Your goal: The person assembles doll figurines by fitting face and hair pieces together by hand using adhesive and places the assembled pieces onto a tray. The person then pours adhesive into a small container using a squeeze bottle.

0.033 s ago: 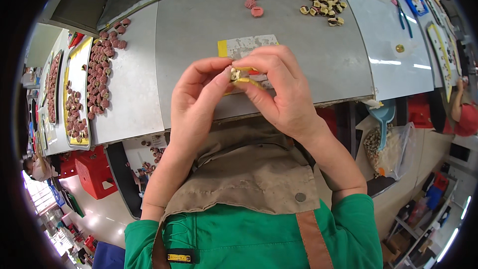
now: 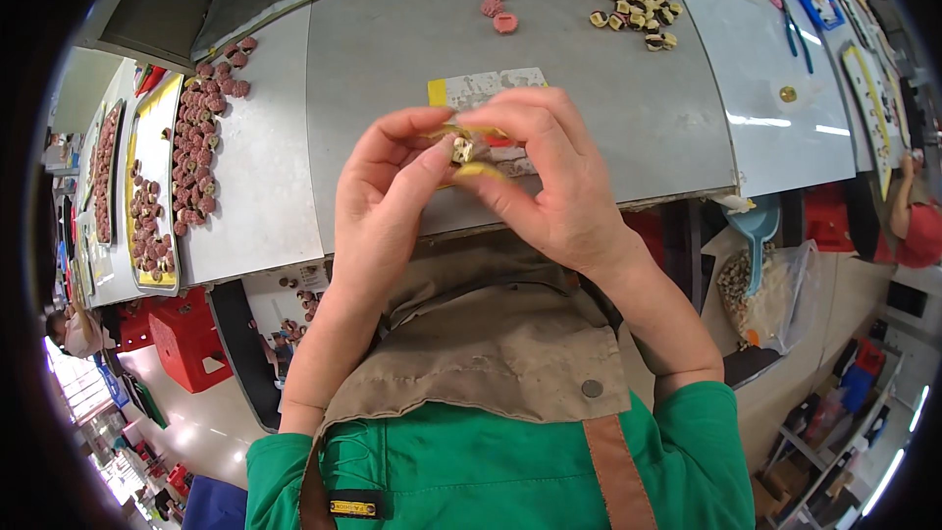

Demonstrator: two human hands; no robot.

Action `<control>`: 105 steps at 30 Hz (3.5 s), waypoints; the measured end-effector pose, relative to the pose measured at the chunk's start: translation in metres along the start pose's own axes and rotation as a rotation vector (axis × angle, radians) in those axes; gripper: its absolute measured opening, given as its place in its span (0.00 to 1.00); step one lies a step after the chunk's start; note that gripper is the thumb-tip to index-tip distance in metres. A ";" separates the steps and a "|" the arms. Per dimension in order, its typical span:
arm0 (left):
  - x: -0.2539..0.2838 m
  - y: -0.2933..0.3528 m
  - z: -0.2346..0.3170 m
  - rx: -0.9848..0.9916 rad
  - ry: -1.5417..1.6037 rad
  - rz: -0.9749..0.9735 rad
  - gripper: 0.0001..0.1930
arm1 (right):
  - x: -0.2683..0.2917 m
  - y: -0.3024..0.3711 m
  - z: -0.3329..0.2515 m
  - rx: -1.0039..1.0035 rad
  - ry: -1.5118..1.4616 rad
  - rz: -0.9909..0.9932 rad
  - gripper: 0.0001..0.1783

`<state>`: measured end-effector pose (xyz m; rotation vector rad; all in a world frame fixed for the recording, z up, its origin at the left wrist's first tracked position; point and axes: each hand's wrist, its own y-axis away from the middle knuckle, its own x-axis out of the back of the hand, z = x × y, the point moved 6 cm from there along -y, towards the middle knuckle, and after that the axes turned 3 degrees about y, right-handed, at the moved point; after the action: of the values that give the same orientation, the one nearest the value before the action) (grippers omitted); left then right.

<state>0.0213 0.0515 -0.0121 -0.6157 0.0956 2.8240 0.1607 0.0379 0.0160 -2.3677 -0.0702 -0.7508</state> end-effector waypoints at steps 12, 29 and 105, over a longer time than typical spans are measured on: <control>-0.006 0.113 0.088 -0.175 -0.180 -0.042 0.28 | -0.003 0.025 -0.134 0.041 0.144 0.006 0.16; 0.011 0.109 0.095 -0.222 -0.374 0.025 0.15 | -0.014 0.014 -0.131 0.053 0.085 0.003 0.20; 0.045 -0.015 -0.025 0.188 0.555 -0.087 0.20 | 0.030 -0.019 0.063 -0.075 0.471 -0.369 0.11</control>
<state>-0.0042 0.0733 -0.0535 -1.2974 0.4144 2.4439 0.2126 0.0868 0.0026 -2.2080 -0.2868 -1.4912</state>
